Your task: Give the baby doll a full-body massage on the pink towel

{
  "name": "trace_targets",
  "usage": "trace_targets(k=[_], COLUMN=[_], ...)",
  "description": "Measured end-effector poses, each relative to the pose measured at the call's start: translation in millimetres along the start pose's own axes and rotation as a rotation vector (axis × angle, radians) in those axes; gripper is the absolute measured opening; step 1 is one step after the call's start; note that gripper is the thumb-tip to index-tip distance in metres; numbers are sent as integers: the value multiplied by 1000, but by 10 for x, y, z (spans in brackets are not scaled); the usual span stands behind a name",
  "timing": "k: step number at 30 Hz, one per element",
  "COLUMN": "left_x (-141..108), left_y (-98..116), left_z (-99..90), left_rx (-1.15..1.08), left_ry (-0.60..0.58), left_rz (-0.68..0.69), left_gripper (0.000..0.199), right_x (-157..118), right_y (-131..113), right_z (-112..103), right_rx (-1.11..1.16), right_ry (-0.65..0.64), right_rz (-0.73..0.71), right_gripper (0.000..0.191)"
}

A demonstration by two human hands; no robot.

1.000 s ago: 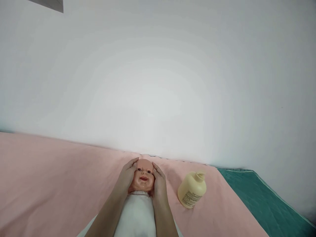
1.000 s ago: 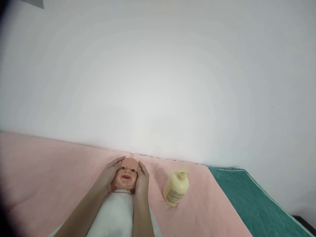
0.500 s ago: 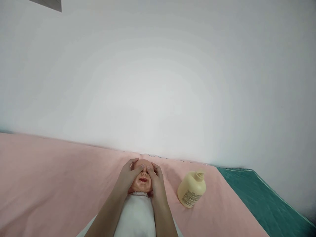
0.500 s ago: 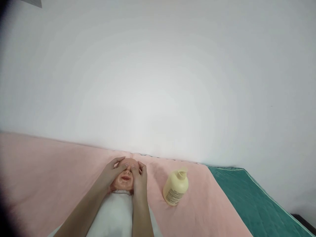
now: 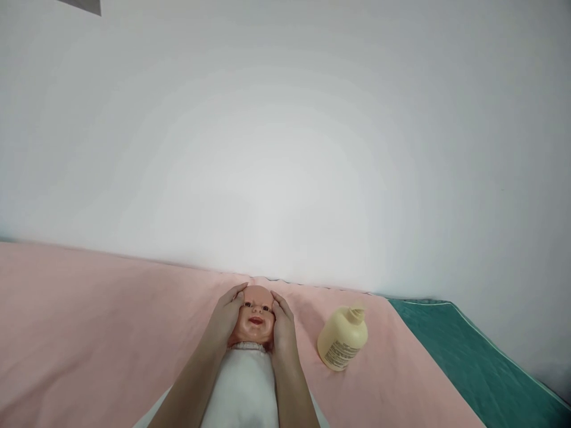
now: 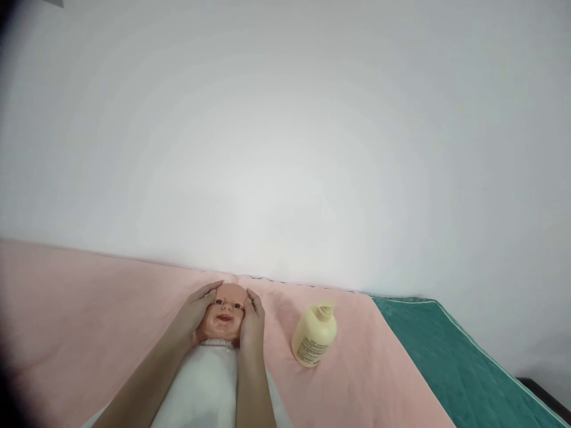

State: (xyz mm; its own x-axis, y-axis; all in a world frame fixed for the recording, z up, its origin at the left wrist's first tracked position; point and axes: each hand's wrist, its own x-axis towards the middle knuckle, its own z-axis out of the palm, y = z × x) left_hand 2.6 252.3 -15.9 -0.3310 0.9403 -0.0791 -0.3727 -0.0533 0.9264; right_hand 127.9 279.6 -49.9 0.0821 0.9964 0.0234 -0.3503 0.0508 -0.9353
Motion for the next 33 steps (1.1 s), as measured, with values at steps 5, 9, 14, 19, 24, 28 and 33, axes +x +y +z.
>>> trace_targets(k=[5,9,14,19,24,28,33], left_x=[2,-4,-23,-66,-92,-169,-456], left_y=[-4,15,49,85,101,192,471], left_z=[-23,-40,-34,-22,-57,-136,-266], left_rx=[-29,1,62,160,313,452,597], left_ry=[0,0,-17,-11,-11,2,13], left_rz=[-13,-27,-38,22,116,191,288], left_gripper=[47,43,42,41,38,43,45], right_x=[15,10,-32,-178,-517,-923,-1482], right_y=[-3,-25,-84,-268,-669,-1060,-1341], right_z=[4,26,70,103,118,151,-15], right_rx=[-30,-27,-62,-150,-305,-442,-467], right_ry=[-4,12,11,22,17,-160,-258], right_rz=[7,0,-9,-32,-191,-392,-426], right_gripper=[40,39,43,48,43,31,29])
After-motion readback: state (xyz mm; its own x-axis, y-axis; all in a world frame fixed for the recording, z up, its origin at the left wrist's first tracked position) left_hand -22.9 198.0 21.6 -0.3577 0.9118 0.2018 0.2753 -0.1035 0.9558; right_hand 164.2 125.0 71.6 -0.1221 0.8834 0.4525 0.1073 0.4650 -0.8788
